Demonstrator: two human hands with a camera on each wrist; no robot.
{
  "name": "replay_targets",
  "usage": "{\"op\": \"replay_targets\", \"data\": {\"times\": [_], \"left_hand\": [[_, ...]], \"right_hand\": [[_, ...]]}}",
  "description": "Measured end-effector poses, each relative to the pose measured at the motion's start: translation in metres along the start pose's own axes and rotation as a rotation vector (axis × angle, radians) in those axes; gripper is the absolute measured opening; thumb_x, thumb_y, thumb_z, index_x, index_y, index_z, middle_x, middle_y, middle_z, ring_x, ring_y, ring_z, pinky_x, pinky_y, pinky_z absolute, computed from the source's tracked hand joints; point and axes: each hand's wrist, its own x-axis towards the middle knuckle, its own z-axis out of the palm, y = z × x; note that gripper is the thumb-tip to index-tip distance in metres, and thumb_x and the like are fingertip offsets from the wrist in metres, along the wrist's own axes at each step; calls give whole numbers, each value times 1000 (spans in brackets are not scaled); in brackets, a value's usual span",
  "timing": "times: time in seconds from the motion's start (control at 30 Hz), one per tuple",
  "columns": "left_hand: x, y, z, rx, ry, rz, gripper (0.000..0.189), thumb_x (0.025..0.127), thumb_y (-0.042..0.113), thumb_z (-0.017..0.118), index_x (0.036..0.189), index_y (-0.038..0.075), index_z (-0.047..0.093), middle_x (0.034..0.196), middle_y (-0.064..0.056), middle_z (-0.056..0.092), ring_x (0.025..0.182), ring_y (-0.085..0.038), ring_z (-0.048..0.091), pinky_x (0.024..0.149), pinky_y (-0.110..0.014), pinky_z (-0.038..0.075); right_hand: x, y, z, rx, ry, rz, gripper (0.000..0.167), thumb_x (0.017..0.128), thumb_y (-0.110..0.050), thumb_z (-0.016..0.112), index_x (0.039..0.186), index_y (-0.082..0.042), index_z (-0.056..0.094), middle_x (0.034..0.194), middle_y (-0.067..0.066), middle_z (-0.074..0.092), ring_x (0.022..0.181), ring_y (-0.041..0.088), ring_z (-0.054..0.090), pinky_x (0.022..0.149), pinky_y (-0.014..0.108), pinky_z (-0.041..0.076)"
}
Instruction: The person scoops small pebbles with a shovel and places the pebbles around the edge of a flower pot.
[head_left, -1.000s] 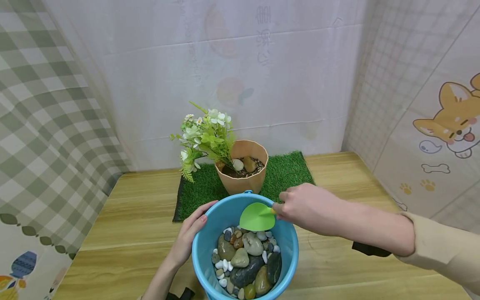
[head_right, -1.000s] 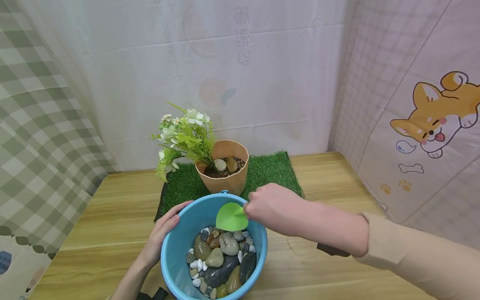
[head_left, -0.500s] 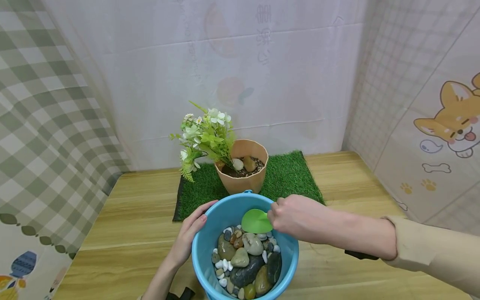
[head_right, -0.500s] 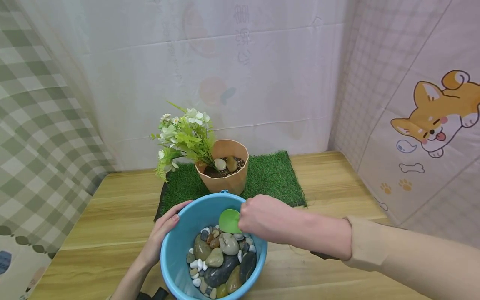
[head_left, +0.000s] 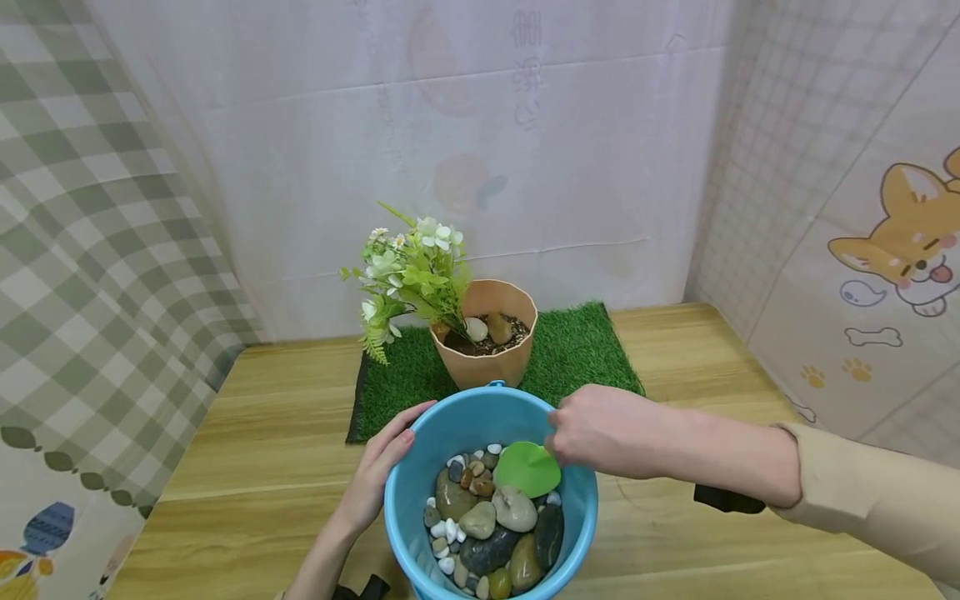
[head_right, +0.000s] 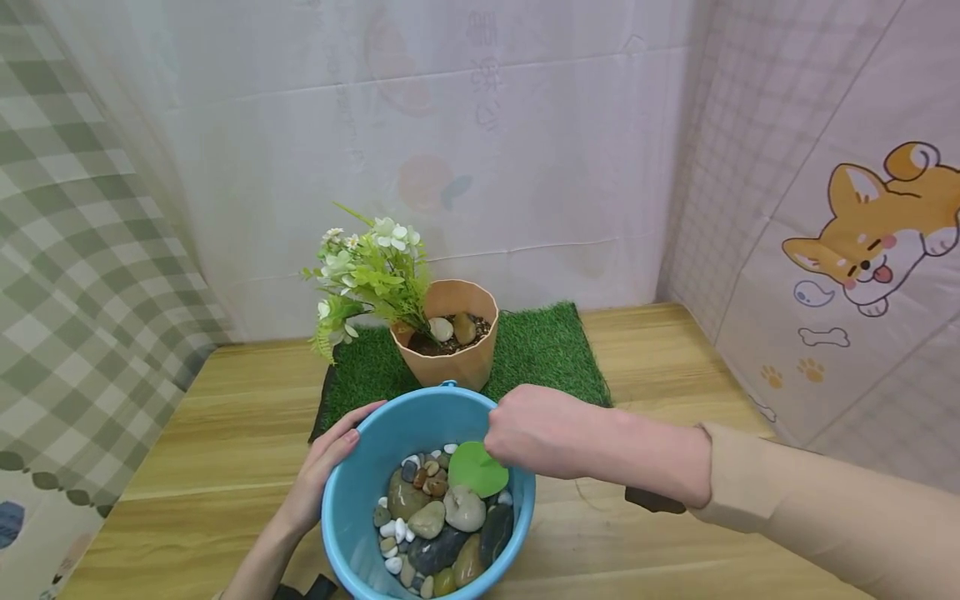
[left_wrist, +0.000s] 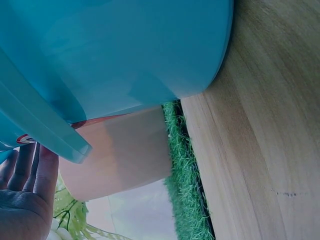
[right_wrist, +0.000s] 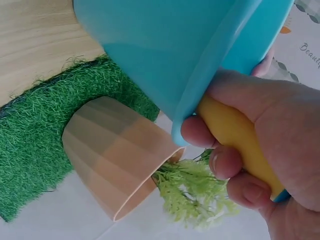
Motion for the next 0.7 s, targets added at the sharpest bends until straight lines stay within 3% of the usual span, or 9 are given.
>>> {"op": "replay_targets", "data": {"times": [0.27,0.6,0.7], "left_hand": [[1,-1,0,-8,-10,18,52,114,20,32,157,-9,37,154,-36,48,124,4,65,97,-22,58],[1,-2,0,-16,-7,31,51,114,19,32,156,-9,38,153,-35,49,124,3,65,97,-23,59],[1,-2,0,-14,-10,32,51,114,19,32,156,-8,39,153,-35,49,124,3,65,97,-23,59]], "right_hand": [[1,6,-2,94,3,-20,14,88,-33,82,76,-29,76,68,-11,68,59,4,57,58,21,52],[2,9,-3,78,6,-55,15,91,-40,79,81,-30,77,72,-11,71,61,5,59,60,21,52],[2,10,-4,116,2,-47,12,92,-39,79,83,-30,78,73,-12,72,63,3,61,61,20,53]]}}
